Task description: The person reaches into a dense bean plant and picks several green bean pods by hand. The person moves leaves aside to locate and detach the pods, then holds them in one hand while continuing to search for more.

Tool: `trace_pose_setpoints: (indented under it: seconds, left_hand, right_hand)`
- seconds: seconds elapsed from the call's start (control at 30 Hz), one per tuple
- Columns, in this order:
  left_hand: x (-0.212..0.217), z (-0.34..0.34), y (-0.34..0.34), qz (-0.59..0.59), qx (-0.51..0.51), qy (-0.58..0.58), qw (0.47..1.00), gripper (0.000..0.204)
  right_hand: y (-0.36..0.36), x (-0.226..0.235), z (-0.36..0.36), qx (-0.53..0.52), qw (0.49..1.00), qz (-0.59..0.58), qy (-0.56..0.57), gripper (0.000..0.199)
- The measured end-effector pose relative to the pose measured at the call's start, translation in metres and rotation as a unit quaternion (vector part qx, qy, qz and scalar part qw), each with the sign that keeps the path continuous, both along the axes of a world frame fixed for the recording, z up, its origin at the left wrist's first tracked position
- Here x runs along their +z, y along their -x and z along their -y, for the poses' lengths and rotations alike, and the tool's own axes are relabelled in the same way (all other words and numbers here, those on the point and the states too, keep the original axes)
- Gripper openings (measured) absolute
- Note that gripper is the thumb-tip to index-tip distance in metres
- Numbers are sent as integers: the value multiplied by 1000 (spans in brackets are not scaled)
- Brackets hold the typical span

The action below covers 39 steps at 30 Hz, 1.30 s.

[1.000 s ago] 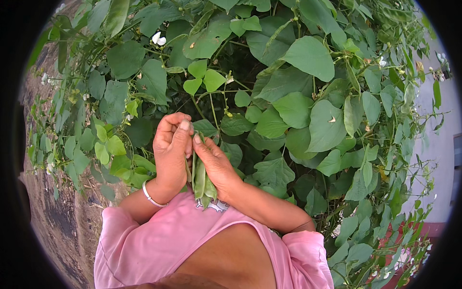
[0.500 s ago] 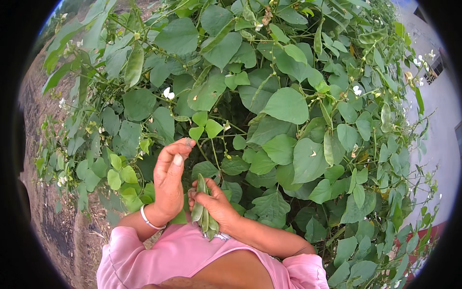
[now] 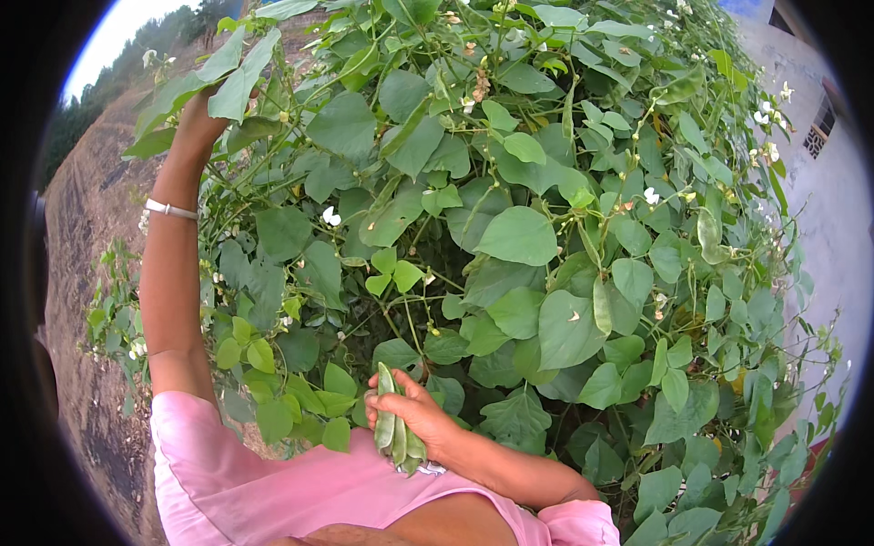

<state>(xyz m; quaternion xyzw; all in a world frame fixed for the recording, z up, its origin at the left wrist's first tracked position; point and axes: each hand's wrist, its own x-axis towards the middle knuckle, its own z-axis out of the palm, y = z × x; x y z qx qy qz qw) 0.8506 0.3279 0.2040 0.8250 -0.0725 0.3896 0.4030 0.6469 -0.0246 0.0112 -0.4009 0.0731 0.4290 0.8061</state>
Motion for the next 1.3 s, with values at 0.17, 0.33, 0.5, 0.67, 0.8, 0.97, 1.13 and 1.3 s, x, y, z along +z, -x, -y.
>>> trace_pose_setpoints:
  seconds: [0.17,0.33,0.5,0.67,0.8,0.97,1.13,1.3]
  left_hand:
    - [27,16,-62,-125,-144,-124,974,24]
    - [43,79,-96,-299,-258,-131,909,41]
    - [38,108,-114,-274,-291,-77,914,53]
    - [33,115,-126,-231,-287,-82,926,33]
    - [27,112,-122,-179,-323,-91,925,25]
    - [29,102,-111,-241,-357,-28,902,25]
    - [26,97,-104,-208,-373,-55,903,29]
    - [20,92,-109,-233,-375,-56,896,30]
  right_hand:
    - [-4,0,2,-12,1000,-13,8,34]
    - [-9,-1,4,-24,999,-34,2,31]
    - [-14,-3,5,-38,998,-38,-16,30]
    - [-21,-7,5,-43,998,-42,-26,30]
    - [-27,-11,4,-47,998,-42,-25,30]
    - [-32,-16,4,-49,997,-45,-31,31]
    - [-35,-21,3,-37,998,-41,-36,31]
    - [-34,-24,1,-32,998,-45,-34,31]
